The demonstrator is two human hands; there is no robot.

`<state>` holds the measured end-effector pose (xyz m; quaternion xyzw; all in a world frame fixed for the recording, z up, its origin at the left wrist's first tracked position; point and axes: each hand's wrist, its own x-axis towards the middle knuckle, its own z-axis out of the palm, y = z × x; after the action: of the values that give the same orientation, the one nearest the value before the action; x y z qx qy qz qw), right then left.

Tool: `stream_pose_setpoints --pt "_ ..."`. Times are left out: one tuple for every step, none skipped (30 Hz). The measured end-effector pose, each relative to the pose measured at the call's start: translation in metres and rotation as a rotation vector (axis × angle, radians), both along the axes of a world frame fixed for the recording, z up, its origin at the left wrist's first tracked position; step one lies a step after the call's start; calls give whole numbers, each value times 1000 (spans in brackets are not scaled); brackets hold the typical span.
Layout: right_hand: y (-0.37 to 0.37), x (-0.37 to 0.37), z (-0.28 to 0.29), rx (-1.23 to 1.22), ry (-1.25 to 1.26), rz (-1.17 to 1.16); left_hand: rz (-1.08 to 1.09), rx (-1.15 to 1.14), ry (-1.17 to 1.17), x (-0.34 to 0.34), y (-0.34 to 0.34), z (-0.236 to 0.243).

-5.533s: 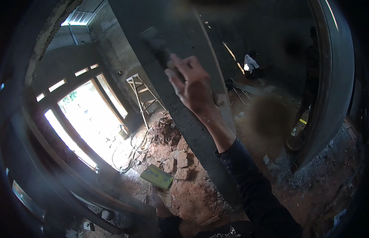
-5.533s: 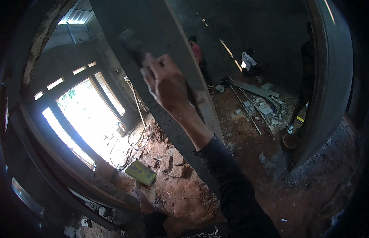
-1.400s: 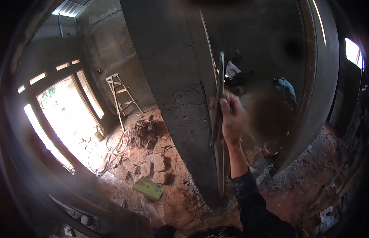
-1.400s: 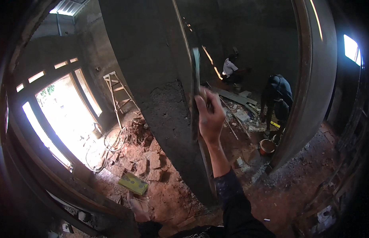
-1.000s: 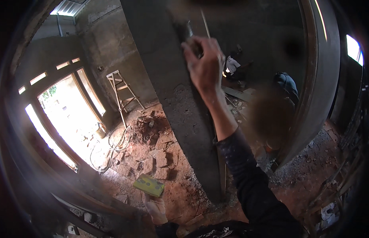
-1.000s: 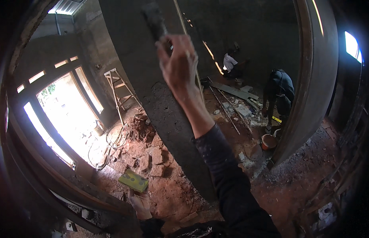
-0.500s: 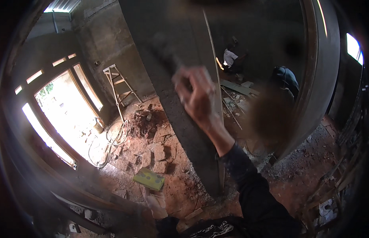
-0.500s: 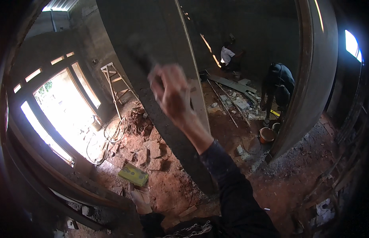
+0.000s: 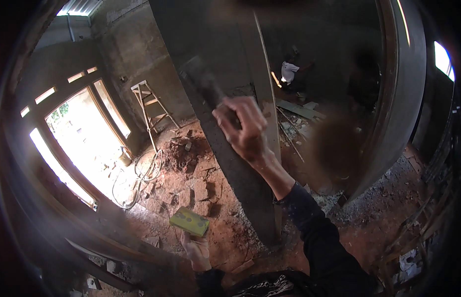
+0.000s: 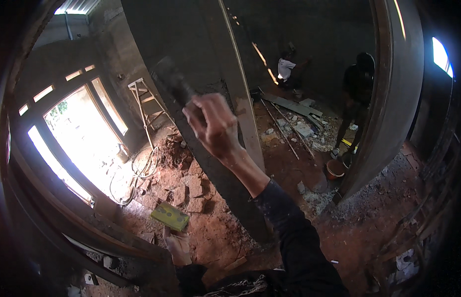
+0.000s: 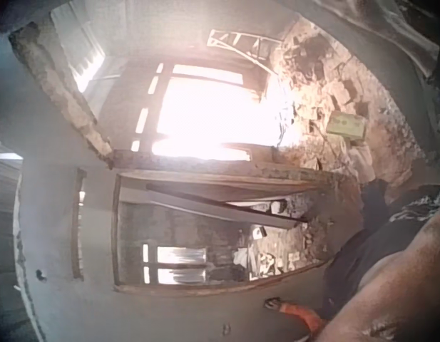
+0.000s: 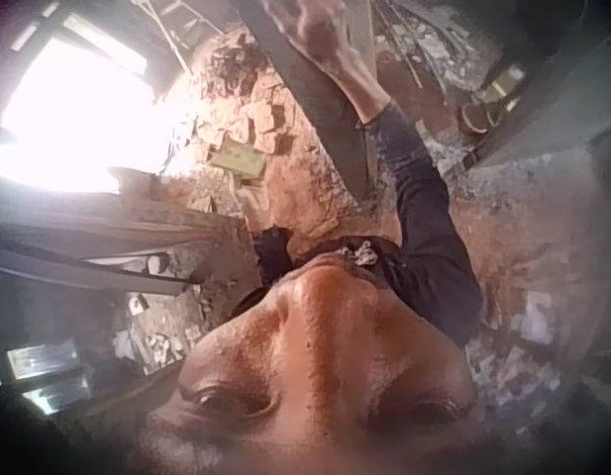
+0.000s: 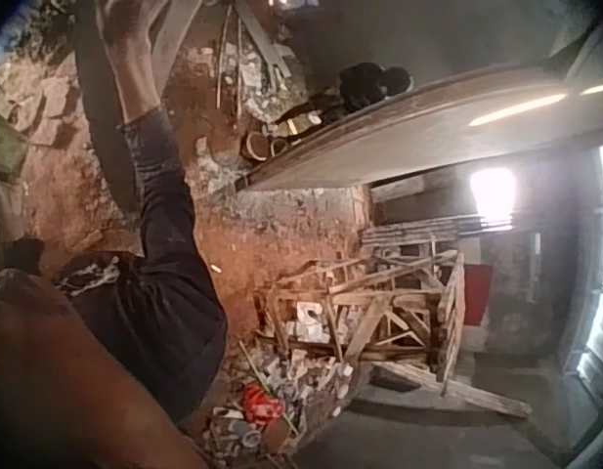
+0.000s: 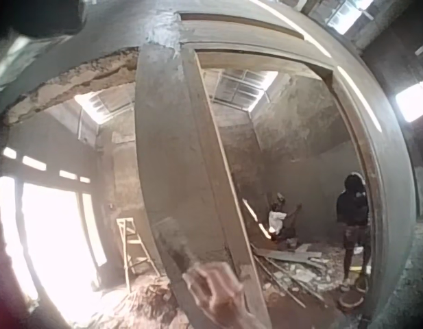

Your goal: The person smooths and shapes the plastered corner of a concrete wall using a metal trowel and a sponge block, alternating between scraping along the corner with the trowel and rubbing the surface with the sponge block.

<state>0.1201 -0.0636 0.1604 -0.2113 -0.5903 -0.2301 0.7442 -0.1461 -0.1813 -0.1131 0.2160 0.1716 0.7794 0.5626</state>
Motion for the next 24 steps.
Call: stream_pose_setpoints --pt "3 9 8 2 0 -1 5 12 -3 1 -4 0" --pt "4 18 27 23 61 -43 21 22 -5 1 -7 2" --pt "5 27 44 39 120 -95 20 19 -6 3 -10 5" --pt "8 38 57 37 115 -108 4 22 -38 10 -9 9" --pt "11 43 69 45 149 -172 0 27 -66 12 -10 11" --pt "13 45 73 51 182 -237 0 25 -67 11 -9 8" --pt "9 42 65 48 181 -239 -6 19 -56 7 -6 2" --pt "6 23 45 -9 76 -185 7 10 -42 -1 -7 -3" --pt "1 11 29 -60 -32 -148 7 7 -43 -1 -6 -3" --pt "7 5 6 -35 -27 -81 -13 9 -80 5 -3 -1" --pt "6 6 1 -37 -24 -80 -20 17 -113 4 1 0" --pt "4 11 -3 0 4 -108 -19 17 -110 3 0 -1" --pt "3 16 -6 39 32 -136 3 6 -47 3 -3 -2" --pt "9 25 -1 -7 141 -111 27 -2 13 4 -2 -3" --pt "11 33 6 -6 141 -113 24 -1 13 7 -2 -3" --pt "13 41 14 6 147 -171 0 17 17 10 -2 -2" --pt "14 46 18 19 154 -230 -26 35 22 12 -2 -1" --pt "11 38 9 -62 127 -161 -23 38 24 10 0 -2" --pt "10 29 -4 -58 129 -158 -27 36 22 7 4 -5" --pt "7 26 -18 -59 25 -110 -46 33 15 11 7 -7" --pt "2 18 -29 -67 -74 -42 -39 31 17 14 3 0" --pt "-5 16 -38 -134 -80 4 -29 11 1 20 -2 8" --pt "-9 22 -32 -126 -80 -1 -31 0 -16 24 0 15" --pt "-10 28 -22 -81 28 28 -24 12 -18 21 2 12"
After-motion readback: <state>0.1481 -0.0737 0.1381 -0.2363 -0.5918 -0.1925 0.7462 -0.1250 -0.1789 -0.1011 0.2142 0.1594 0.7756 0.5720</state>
